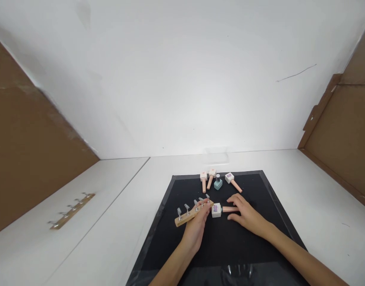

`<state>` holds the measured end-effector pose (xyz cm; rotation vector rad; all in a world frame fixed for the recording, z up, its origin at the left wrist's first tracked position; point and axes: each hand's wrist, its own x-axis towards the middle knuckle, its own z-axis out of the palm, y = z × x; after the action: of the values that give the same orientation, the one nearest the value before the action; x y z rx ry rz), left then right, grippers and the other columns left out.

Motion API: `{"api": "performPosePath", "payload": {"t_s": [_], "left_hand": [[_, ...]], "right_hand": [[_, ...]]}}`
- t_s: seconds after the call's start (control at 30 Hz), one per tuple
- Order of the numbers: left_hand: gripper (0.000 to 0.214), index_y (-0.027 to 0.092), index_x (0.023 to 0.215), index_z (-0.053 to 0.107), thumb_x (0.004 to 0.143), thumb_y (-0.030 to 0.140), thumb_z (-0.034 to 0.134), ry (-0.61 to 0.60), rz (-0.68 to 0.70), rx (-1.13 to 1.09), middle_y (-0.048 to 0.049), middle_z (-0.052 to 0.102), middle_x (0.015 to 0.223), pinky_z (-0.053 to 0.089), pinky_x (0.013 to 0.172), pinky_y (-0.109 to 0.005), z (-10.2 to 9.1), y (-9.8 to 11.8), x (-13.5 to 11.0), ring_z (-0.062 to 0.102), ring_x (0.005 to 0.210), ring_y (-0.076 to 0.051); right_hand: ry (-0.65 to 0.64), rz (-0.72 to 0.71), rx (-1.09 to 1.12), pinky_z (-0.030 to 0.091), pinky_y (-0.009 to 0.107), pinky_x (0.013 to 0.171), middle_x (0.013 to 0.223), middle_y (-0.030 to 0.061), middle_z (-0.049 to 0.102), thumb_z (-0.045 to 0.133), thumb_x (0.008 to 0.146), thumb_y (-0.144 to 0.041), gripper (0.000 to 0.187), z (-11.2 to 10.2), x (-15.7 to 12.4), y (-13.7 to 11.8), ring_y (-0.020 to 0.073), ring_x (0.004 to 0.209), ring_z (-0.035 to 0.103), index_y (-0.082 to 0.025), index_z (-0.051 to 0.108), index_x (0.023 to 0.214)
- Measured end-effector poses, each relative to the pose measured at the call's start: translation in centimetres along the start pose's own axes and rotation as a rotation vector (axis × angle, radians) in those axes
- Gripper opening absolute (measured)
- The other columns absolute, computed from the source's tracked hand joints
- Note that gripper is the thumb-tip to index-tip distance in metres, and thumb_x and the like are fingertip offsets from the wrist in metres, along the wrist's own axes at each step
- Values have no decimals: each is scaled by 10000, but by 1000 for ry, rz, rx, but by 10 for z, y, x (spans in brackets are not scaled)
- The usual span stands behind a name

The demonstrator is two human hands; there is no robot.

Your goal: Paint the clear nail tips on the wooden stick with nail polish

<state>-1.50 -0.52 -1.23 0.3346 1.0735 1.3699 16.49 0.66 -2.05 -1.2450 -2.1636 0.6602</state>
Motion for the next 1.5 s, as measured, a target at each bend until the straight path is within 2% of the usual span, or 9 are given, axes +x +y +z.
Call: {"api": "performPosePath", "payload": {"t_s": [0.23,0.4,0.57,0.73,0.9,1.07,1.13,1.33,1.5], "left_hand": [[136,151,779,644,747,20,629,16,0,12,-25,665,826,462,896,-232,3,2,-4,640,798,-107],[139,151,786,652,744,21,630,26,4,15,-15,659,831,455,875,-217,4,2,-5,627,794,-94],[141,156,775,647,699,44,686,12,29,12,-9,654,821,454,865,-223,3,0,-4,626,787,-104],[133,155,782,647,716,42,668,27,21,13,-17,657,832,459,879,-243,2,0,-3,625,800,-110],[140,154,786,646,748,21,627,10,9,-14,-21,649,844,462,872,-225,0,-1,-2,621,820,-104],[143,148,797,653,756,16,619,11,9,-24,-14,641,824,465,836,-202,-1,-3,0,615,796,-93],[135,149,798,654,746,26,635,3,14,-25,-12,643,819,464,842,-209,-2,-3,1,615,798,-97],[133,145,782,658,696,47,684,6,18,-15,-13,653,804,453,858,-227,-1,-2,1,619,785,-106],[130,140,781,665,696,42,672,29,16,-33,-24,651,821,456,856,-238,-2,-3,3,615,799,-115]], "right_hand": [[-31,-63,-115,484,371,800,864,60,613,449,895,-74,168,0,3,-5,217,857,581,-193,566,874],[-37,-57,-186,482,351,773,943,85,605,590,816,-80,154,0,5,-10,231,887,575,-166,543,935],[-70,-76,-272,451,350,715,865,65,624,471,892,-78,148,1,8,-11,223,811,576,-178,572,852],[-74,-81,-337,434,354,717,940,93,617,564,856,-138,84,3,10,-13,246,856,567,-162,569,936],[-90,-92,-382,419,355,713,867,78,632,483,900,-120,121,4,14,-12,238,813,565,-173,581,854],[-88,-88,-402,423,365,733,961,94,632,615,835,-208,117,3,15,-14,258,876,564,-167,575,937],[-90,-83,-413,420,363,728,901,80,639,569,863,-170,18,3,15,-15,249,846,567,-169,586,870],[-90,-81,-425,421,365,744,962,95,635,632,828,-214,151,4,17,-15,254,883,563,-144,585,953],[-94,-90,-437,413,360,747,904,75,645,534,889,-167,69,5,16,-15,241,868,570,-162,602,898]]}}
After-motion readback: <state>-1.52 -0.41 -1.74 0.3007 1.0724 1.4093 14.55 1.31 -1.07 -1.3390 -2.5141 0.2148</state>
